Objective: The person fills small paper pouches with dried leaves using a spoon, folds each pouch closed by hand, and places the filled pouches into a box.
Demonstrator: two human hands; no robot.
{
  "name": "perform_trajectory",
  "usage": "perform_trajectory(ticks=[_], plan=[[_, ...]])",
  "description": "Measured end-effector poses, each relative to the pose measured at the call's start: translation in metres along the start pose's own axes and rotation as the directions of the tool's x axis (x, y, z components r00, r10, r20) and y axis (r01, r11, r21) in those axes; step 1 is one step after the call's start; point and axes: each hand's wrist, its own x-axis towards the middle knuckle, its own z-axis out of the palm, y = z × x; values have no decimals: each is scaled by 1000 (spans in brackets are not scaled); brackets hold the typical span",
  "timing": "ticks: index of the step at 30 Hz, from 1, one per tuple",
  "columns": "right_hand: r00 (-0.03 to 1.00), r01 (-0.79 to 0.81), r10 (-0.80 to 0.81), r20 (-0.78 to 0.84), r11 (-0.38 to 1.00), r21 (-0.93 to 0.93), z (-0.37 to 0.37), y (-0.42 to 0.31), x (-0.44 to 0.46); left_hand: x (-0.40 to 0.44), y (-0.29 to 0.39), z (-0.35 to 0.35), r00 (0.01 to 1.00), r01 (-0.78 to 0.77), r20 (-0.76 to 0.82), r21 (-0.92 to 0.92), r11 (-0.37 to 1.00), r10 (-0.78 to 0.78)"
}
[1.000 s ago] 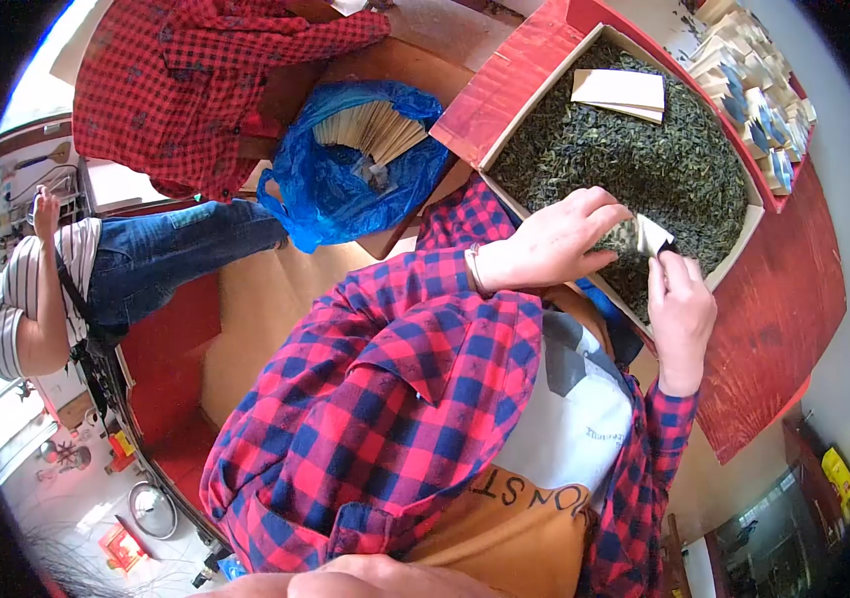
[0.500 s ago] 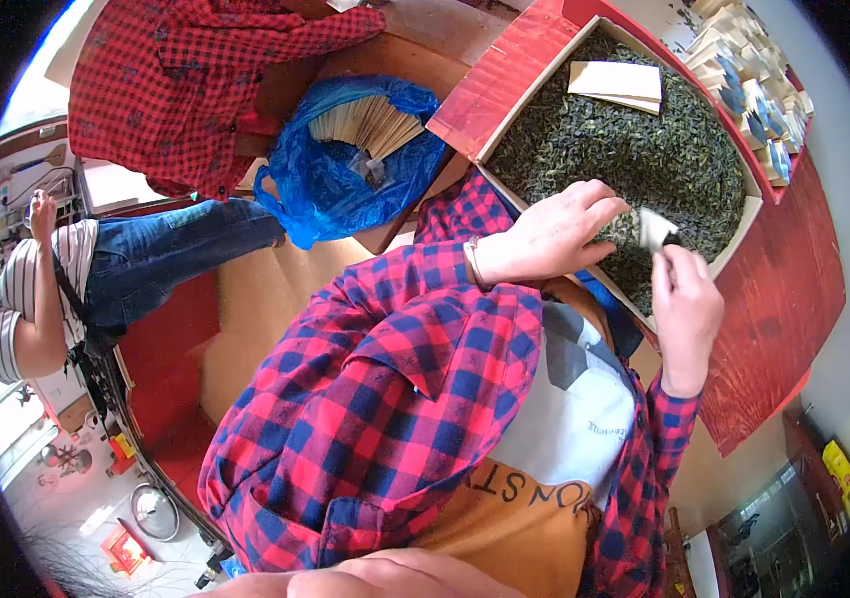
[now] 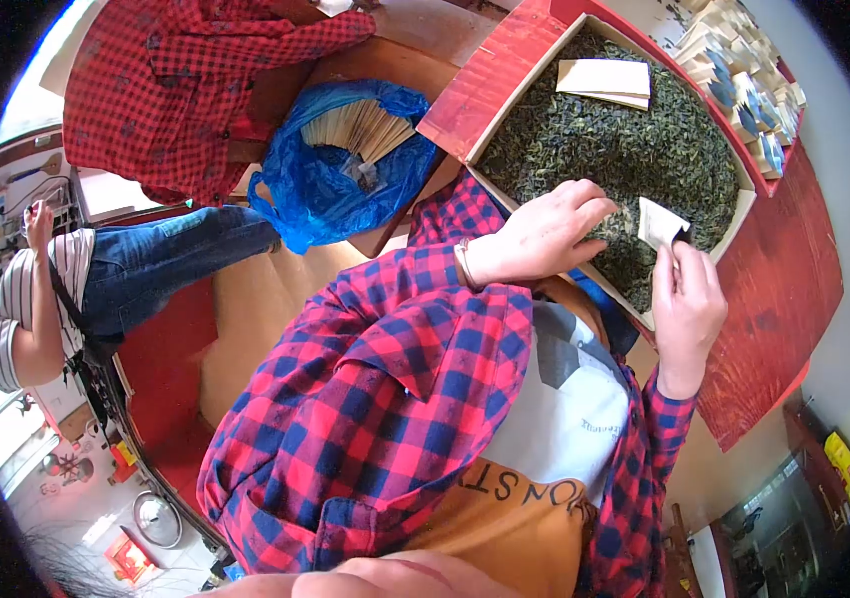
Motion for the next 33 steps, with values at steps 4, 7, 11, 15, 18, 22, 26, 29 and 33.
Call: perform_trajectory(ticks=[4, 7, 11, 15, 18, 22, 26, 29, 33], plan=[[987, 112, -100, 124, 989, -96, 14, 18, -2, 1, 2, -3, 999, 17, 31, 7, 1000, -17], [1000, 4, -3, -7, 999, 39, 6, 2, -1, 0, 0, -1, 1000, 3, 4, 7, 1000, -3], [982, 13, -2, 188, 998, -57, 10, 5, -1, 1, 1, -2, 1000, 8, 25, -2, 1000, -8], [995, 17, -23, 93, 998, 63, 8, 1, -1, -1, -2, -2, 1000, -25, 2, -20, 999, 25], [995, 66, -70, 74, 996, 57, 9, 2, -2, 2, 3, -4, 1000, 13, 18, 7, 1000, -13], [995, 42, -47, 86, 997, 66, 10, -1, -4, 3, 6, -3, 999, 30, 22, 53, 998, -31], [994, 64, -69, 85, 996, 61, 11, 2, -5, 5, 7, -4, 999, 11, 48, 60, 998, -14], [993, 88, -94, 65, 993, 77, 13, 8, -7, 4, 7, -3, 1000, 14, 19, 77, 997, -16], [988, 107, -121, 96, 985, 135, 6, 2, -8, 8, 9, -5, 994, 87, 73, -14, 996, -86]])
